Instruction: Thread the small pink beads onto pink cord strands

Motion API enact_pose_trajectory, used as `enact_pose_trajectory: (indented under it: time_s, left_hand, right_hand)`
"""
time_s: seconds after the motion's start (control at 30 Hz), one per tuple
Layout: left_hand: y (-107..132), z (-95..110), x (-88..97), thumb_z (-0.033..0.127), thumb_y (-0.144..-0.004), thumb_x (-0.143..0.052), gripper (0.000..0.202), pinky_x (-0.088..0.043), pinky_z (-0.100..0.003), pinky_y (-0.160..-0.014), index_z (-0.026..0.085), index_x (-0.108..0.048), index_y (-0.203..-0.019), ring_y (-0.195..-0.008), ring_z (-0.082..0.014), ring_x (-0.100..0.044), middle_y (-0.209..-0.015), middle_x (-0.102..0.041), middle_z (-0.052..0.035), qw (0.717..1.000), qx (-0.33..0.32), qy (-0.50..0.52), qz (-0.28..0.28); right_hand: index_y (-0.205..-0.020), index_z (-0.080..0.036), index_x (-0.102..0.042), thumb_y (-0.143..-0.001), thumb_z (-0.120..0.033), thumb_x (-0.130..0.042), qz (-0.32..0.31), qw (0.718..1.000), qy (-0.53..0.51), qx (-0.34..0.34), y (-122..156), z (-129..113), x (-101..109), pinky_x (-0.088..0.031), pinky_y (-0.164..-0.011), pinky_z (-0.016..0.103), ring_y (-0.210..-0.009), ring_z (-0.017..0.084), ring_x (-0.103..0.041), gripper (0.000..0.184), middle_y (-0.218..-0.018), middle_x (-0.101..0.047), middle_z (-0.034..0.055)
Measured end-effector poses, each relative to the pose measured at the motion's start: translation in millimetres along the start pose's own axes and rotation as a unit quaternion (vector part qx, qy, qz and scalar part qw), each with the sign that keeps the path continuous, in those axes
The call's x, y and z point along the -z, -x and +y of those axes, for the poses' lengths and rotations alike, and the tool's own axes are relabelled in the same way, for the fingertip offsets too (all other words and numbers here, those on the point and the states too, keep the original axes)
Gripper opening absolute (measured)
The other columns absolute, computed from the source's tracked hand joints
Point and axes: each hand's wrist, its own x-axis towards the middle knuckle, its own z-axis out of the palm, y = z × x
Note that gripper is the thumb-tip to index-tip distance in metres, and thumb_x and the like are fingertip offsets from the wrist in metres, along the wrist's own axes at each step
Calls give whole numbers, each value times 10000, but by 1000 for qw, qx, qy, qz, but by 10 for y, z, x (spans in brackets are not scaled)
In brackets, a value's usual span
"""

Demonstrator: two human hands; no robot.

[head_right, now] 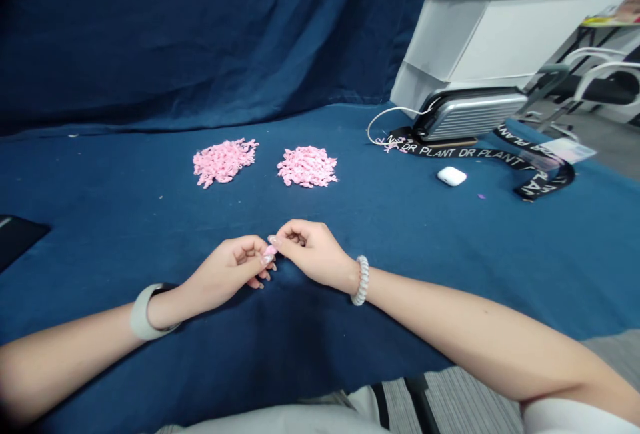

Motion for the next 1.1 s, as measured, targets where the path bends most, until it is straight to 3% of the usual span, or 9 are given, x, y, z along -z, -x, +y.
enact_pose_trajectory:
  time_s: [0.67, 1.1]
  left_hand:
    - [8, -11, 9, 380, -766, -525, 259, -495, -169, -557, 130, -532, -835, -663, -77, -586, -800, -607, -35, 1000, 9, 25, 6]
    - [-1, -17, 12, 390, -774, -522, 269, -481, -148, -542, 121, -508, -786, -626, -56, -567, -751, -578, -14, 1000, 2, 27, -1]
  right_hand:
    - [-691, -113, -559, -809, -372, -493, 9, 1000, 29, -1, -1, 6, 6, -355, -551, 158, -581, 47, -441, 292, -661, -551, 13]
    - [-816, -118, -598, -811, -362, -504, -38, 999, 34, 6, 21, 0, -2, -412, -642, 180, -694, 76, -531, 262, -784, -617, 31]
